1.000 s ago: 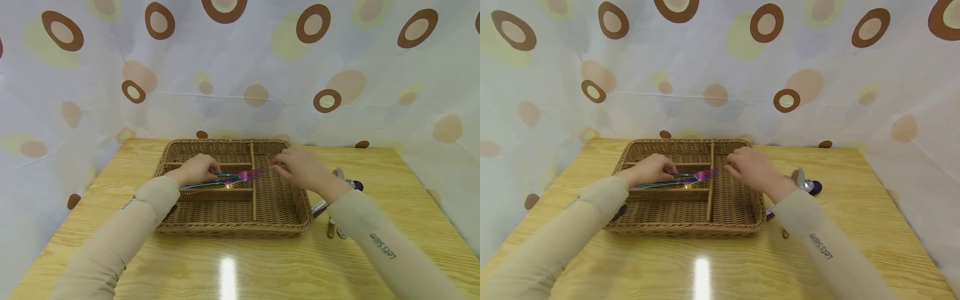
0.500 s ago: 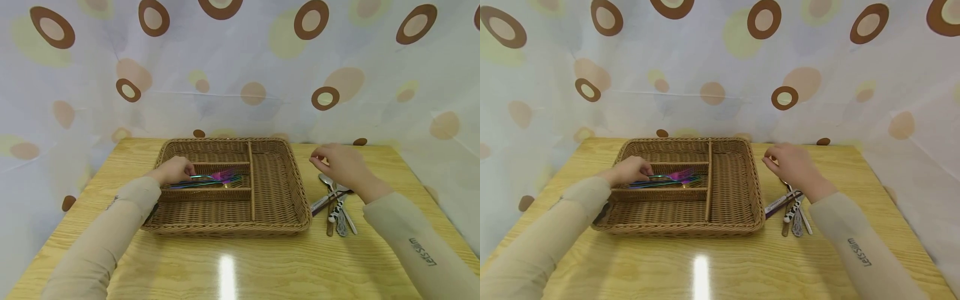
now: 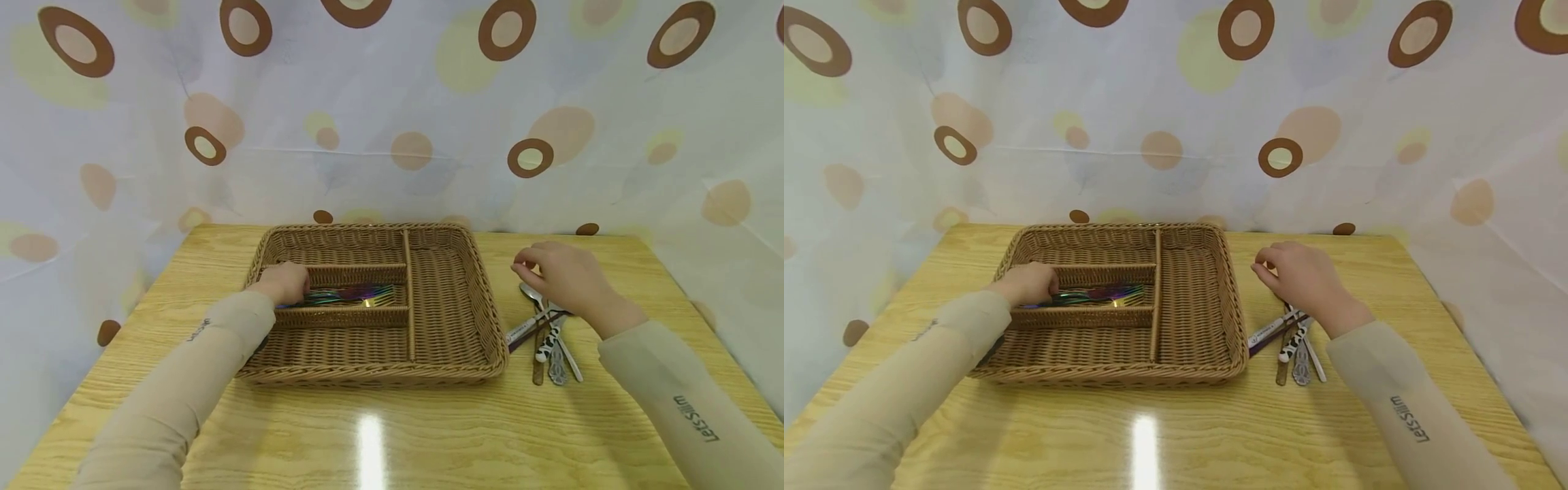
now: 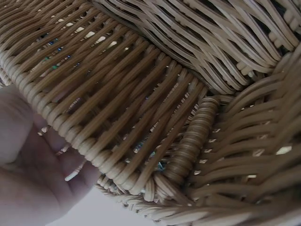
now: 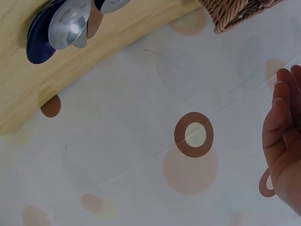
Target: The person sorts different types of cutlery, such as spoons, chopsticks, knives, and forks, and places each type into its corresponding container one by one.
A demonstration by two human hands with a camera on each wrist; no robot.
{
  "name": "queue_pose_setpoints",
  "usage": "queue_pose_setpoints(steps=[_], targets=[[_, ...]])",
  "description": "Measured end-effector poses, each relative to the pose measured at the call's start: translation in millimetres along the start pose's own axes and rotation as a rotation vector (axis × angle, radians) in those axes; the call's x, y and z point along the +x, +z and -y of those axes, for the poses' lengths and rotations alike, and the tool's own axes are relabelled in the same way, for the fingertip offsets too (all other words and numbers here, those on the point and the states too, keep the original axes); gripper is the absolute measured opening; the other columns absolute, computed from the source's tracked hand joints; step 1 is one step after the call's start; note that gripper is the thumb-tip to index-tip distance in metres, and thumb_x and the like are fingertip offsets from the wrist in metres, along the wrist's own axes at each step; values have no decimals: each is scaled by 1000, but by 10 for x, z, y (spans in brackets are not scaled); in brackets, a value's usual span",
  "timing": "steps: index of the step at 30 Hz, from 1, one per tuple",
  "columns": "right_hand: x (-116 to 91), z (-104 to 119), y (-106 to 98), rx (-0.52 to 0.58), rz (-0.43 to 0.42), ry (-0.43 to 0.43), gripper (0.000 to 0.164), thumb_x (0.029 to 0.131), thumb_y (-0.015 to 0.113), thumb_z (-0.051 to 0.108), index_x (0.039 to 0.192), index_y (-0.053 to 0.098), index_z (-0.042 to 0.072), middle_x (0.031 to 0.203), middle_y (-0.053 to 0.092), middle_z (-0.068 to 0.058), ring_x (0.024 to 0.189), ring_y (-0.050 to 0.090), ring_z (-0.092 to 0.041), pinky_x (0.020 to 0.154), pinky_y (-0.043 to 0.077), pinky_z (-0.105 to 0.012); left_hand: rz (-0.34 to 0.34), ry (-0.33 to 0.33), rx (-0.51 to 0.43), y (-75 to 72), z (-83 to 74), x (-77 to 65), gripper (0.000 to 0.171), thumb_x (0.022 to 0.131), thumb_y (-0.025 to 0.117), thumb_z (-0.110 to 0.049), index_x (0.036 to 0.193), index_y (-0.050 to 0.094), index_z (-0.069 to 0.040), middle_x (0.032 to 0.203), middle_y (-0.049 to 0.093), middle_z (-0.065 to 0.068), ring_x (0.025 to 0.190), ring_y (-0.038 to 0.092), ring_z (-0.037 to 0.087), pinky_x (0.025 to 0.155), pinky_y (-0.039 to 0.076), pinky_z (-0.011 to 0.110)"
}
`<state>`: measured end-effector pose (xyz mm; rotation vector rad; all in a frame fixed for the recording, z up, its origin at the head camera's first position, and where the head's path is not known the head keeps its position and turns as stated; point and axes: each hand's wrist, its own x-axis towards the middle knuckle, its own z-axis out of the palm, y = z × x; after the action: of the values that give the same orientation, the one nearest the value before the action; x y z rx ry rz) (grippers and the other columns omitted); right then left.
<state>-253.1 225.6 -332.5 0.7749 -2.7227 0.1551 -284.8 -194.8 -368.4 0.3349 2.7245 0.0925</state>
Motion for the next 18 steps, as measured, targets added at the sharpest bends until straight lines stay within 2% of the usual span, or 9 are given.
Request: queue_pose_setpoints(steps=[3, 6, 8, 14, 17, 18], targets=[[-21, -8, -1, 3, -7, -5, 12, 89, 62, 19, 89, 69, 10, 79, 66, -3, 67, 60, -16, 51, 45, -33, 32, -40, 20, -11, -18, -27, 26, 89, 53, 2, 108, 69, -4, 117, 65, 14, 99, 63, 25, 72, 53, 34], [-29, -12, -7, 6, 1, -10, 11, 89, 62, 18, 88, 69, 10, 77, 66, -3, 64, 58, -15, 51, 45, -32, 53, -44, 7, -21, -28, -59, 28, 90, 49, 3, 110, 68, -3, 118, 64, 14, 92, 62, 21, 63, 46, 30], [-35, -20, -6, 10, 17, -11, 11, 89, 62, 19, 88, 69, 10, 78, 67, -3, 63, 58, -15, 51, 45, -32, 65, -43, 7, -24, -35, -75, 30, 91, 47, 4, 113, 66, -3, 120, 63, 15, 94, 61, 21, 63, 44, 30], [-78, -76, 5, 34, 107, 31, 14, 90, 59, 18, 90, 70, 10, 82, 68, -4, 65, 59, -14, 53, 46, -33, 65, -39, 30, -14, -33, -96, 34, 93, 43, 5, 119, 62, -4, 124, 60, 15, 111, 59, 29, 75, 52, 37], [-105, -106, 14, 41, 151, 55, 15, 91, 58, 19, 92, 70, 10, 79, 67, -1, 63, 56, -11, 53, 45, -32, 42, -43, 25, -14, -31, -101, 31, 92, 45, 5, 115, 65, -5, 120, 62, 14, 105, 61, 27, 70, 50, 34], [-115, -116, 19, 41, 159, 57, 15, 91, 58, 19, 92, 70, 10, 79, 67, -1, 63, 56, -10, 53, 45, -32, 40, -45, 19, -15, -32, -98, 26, 93, 45, 4, 104, 67, -3, 107, 66, 13, 92, 63, 23, 64, 47, 31]])
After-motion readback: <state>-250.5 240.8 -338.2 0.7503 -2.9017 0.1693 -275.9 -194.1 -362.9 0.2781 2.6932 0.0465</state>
